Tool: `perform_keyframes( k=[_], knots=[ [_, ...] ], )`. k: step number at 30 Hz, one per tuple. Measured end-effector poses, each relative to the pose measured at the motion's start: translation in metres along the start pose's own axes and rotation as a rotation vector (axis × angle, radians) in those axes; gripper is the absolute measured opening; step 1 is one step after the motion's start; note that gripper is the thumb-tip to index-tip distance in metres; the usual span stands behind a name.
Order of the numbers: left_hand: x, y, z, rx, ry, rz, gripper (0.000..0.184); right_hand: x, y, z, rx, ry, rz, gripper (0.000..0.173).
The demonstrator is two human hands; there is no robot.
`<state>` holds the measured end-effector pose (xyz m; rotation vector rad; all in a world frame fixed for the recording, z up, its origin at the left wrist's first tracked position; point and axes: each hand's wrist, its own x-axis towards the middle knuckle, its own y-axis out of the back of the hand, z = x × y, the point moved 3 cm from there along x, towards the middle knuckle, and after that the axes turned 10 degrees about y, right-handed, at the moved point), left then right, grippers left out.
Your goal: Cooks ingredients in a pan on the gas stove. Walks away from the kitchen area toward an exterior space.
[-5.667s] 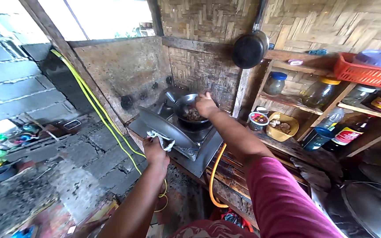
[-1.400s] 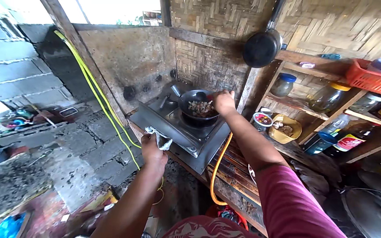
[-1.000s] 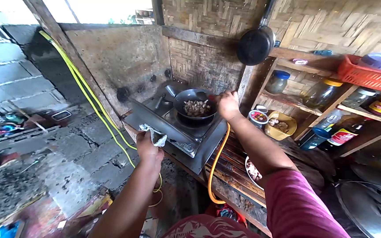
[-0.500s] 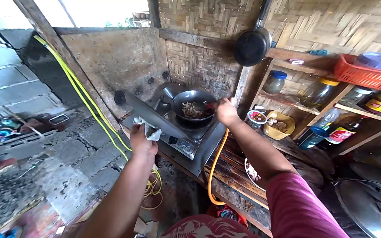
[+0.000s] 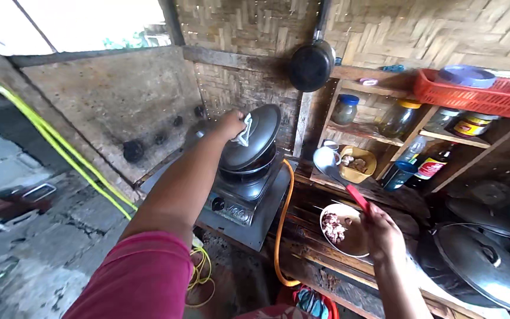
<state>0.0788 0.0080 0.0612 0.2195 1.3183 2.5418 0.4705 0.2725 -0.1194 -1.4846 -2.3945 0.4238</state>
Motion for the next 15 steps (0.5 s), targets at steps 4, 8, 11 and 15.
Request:
perform_keyframes(
  k=[4,8,11,15],
  knots=[
    [0.037,-0.032,0.007,0.318,-0.045,-0.071,0.039,-0.034,0.078,-0.007,-0.084,0.016,0.101,0.017],
    [0.062,-0.055,-0.001,0.536,-0.058,-0.08,0.038,-0.065,0.128,-0.01,-0.108,-0.028,0.19,0.017],
    [0.069,-0.069,-0.009,0.608,-0.073,-0.099,0.036,-0.074,0.146,-0.005,-0.067,-0.059,0.244,0.019],
    [0.067,-0.081,-0.016,0.625,-0.058,-0.109,0.036,-0.07,0.155,0.0,-0.019,-0.083,0.286,0.022]
  ],
)
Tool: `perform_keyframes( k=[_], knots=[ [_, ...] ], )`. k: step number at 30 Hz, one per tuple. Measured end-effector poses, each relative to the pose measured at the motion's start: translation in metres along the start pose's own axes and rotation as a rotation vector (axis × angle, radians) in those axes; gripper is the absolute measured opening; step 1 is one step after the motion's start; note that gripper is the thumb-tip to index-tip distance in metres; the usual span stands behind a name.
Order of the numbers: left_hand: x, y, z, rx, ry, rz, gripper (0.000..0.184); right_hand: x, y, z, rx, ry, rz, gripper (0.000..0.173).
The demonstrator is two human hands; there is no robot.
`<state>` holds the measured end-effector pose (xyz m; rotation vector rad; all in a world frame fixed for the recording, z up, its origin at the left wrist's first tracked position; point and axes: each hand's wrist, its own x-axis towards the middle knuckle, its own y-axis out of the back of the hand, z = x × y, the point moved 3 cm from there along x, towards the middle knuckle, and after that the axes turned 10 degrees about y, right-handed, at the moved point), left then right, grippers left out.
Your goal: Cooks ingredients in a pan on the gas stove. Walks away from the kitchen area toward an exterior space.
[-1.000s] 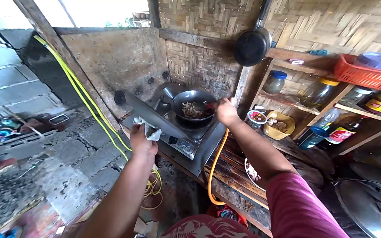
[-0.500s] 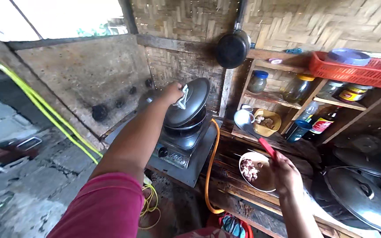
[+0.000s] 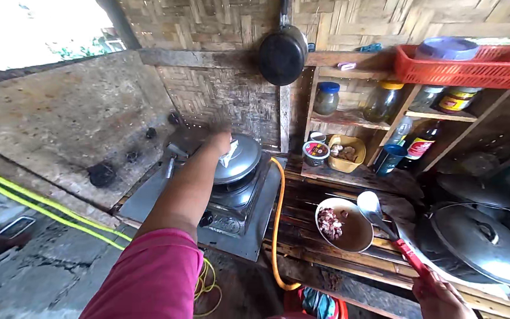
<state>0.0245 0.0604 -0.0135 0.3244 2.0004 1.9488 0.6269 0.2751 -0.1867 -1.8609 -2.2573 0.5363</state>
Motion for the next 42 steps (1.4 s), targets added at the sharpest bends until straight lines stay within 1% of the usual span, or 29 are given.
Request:
perform_keyframes(
  k=[3,12,23,27,30,33,36,38,40,42],
  knots=[
    [0.002,-0.006,-0.004,-0.012,0.0,0.01,0.037,0.004,0.0,0.001,0.001,0.001,-0.007,0.022],
    [0.0,-0.003,-0.01,-0.03,0.003,0.063,0.039,0.004,-0.006,0.01,-0.005,-0.017,-0.016,0.023],
    [0.005,-0.006,-0.005,-0.013,-0.004,0.009,0.038,0.006,-0.002,0.013,0.0,-0.013,0.051,0.02],
    [-0.004,0.002,-0.002,0.034,-0.019,-0.007,0.038,0.005,-0.005,0.014,-0.027,-0.011,0.091,0.018],
    [-0.009,-0.001,0.0,0.015,-0.037,-0.035,0.041,0.007,-0.001,0.017,-0.053,-0.024,0.116,0.017],
    [-0.007,0.0,-0.003,-0.019,-0.022,-0.036,0.041,0.012,-0.001,0.029,-0.069,-0.088,0.114,0.019],
    [-0.008,-0.002,-0.004,-0.044,-0.011,0.007,0.04,0.015,-0.004,0.042,-0.102,-0.153,0.117,0.018],
    [-0.014,-0.002,-0.003,-0.062,0.004,0.077,0.044,0.017,-0.006,0.05,-0.11,-0.184,0.115,0.021],
    [-0.026,0.001,0.002,-0.081,-0.031,0.206,0.046,0.019,-0.009,0.055,-0.127,-0.196,0.104,0.022],
    [-0.047,0.008,0.019,-0.155,-0.154,0.377,0.042,0.02,-0.011,0.058,-0.137,-0.204,0.089,0.023]
  ],
)
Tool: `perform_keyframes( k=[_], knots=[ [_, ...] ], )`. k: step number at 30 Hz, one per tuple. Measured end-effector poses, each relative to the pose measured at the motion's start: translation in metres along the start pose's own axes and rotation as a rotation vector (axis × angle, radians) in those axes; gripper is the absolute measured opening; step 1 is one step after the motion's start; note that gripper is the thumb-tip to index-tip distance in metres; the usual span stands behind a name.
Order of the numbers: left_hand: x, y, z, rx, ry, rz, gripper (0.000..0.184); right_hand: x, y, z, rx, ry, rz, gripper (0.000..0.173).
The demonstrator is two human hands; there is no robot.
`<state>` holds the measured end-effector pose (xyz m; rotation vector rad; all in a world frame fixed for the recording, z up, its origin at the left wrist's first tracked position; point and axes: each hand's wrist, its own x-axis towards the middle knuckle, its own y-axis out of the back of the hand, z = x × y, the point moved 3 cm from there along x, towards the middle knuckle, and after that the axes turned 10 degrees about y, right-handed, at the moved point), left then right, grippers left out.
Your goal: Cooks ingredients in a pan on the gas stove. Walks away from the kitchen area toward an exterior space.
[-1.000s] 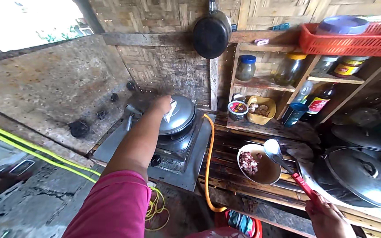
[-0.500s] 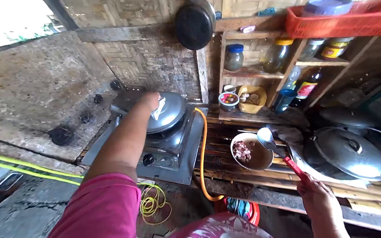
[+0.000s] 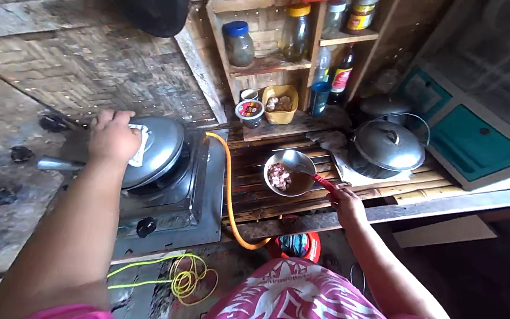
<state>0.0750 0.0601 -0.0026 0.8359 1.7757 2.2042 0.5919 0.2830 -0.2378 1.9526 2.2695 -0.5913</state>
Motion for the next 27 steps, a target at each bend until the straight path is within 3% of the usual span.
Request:
perform_keyframes(
  k=[5,7,9,11,14,18,22,24,27],
  knots=[
    [-0.087,0.007,0.081,-0.276,-0.438,0.16,0.041,-0.001,-0.002,0.0,-0.102,-0.029,-0.162,0.035],
    [-0.142,0.0,0.12,-0.349,-0.667,0.208,0.039,-0.006,0.01,-0.004,-0.209,0.074,-0.222,0.053],
    [-0.196,-0.012,0.148,-0.42,-0.906,0.295,0.03,-0.008,0.042,0.002,-0.438,0.303,-0.189,0.068],
    [-0.237,-0.031,0.164,-0.48,-1.082,0.317,0.024,-0.019,0.084,0.013,-0.717,0.469,-0.032,0.073],
    [-0.268,-0.075,0.187,-0.607,-1.177,0.178,0.025,-0.054,0.149,0.029,-0.812,0.47,0.193,0.071],
    [-0.289,-0.107,0.224,-0.759,-1.128,-0.036,0.027,-0.114,0.24,0.027,-0.891,0.18,0.436,0.068],
    [-0.302,-0.12,0.262,-0.876,-1.101,-0.137,0.029,-0.192,0.365,0.041,-0.997,-0.005,0.867,0.064],
    [-0.31,-0.123,0.279,-0.882,-1.111,-0.16,0.028,-0.235,0.414,0.052,-0.808,-0.074,1.179,0.062],
    [-0.323,-0.12,0.306,-0.866,-1.141,-0.191,0.027,-0.271,0.447,0.067,-0.137,-0.098,1.665,0.057]
  ],
)
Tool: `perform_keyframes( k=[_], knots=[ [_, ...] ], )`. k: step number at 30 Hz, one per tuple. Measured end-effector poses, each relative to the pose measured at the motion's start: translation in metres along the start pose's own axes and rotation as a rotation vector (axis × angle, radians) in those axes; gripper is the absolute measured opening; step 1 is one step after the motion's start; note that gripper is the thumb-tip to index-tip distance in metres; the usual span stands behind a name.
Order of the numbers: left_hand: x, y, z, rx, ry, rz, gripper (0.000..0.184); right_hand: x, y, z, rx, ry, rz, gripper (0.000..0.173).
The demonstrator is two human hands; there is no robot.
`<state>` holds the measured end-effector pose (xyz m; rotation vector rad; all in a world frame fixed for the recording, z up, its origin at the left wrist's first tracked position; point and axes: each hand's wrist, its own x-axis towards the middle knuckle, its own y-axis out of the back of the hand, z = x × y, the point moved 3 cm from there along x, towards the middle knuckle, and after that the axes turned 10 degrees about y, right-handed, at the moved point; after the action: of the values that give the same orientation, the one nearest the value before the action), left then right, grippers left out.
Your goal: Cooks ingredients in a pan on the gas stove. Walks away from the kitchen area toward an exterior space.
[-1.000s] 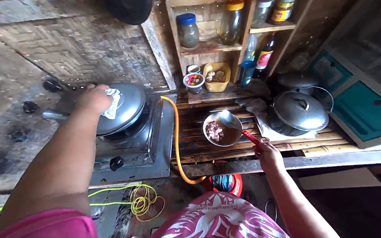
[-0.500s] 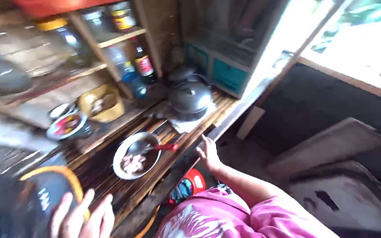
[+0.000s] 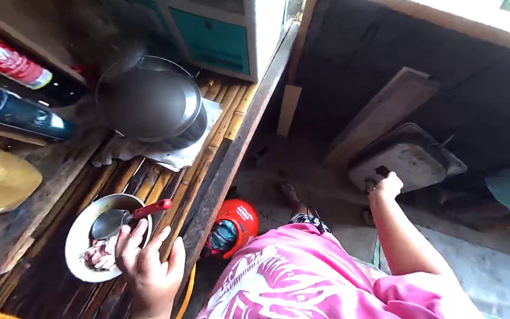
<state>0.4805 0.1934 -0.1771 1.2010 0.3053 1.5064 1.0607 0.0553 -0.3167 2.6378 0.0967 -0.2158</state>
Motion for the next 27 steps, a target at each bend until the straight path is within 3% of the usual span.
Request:
perform_keyframes(
  k=[2,4,10,14,16,17,20,22,27],
  knots=[
    [0.011,-0.01,0.01,0.003,-0.015,-0.015,0.027,0.01,-0.002,0.007,0.223,-0.231,0.097,0.055],
    [0.022,-0.021,0.02,0.001,-0.031,-0.018,0.026,0.024,-0.023,0.013,0.299,-0.298,0.048,0.05],
    [0.071,-0.074,0.08,0.047,-0.073,-0.02,0.026,0.082,-0.107,-0.005,0.34,-0.224,-0.338,0.063],
    [0.113,-0.137,0.137,-0.012,-0.083,-0.047,0.027,0.145,-0.139,-0.024,0.226,-0.177,-0.508,0.065],
    [0.134,-0.171,0.165,-0.063,-0.068,-0.17,0.031,0.175,-0.142,-0.022,0.08,-0.161,-0.626,0.061],
    [0.146,-0.188,0.181,-0.07,-0.047,-0.31,0.034,0.188,-0.14,-0.023,0.009,-0.158,-0.668,0.055],
    [0.178,-0.238,0.219,0.033,0.095,-0.957,0.047,0.214,-0.12,-0.037,-0.118,-0.214,-0.744,0.039],
    [0.19,-0.272,0.227,0.149,0.176,-1.208,0.055,0.223,-0.104,-0.05,-0.101,-0.276,-0.76,0.037],
    [0.221,-0.328,0.258,0.158,0.08,-1.165,0.055,0.25,-0.078,-0.073,0.075,-0.306,-0.631,0.034]
  ],
)
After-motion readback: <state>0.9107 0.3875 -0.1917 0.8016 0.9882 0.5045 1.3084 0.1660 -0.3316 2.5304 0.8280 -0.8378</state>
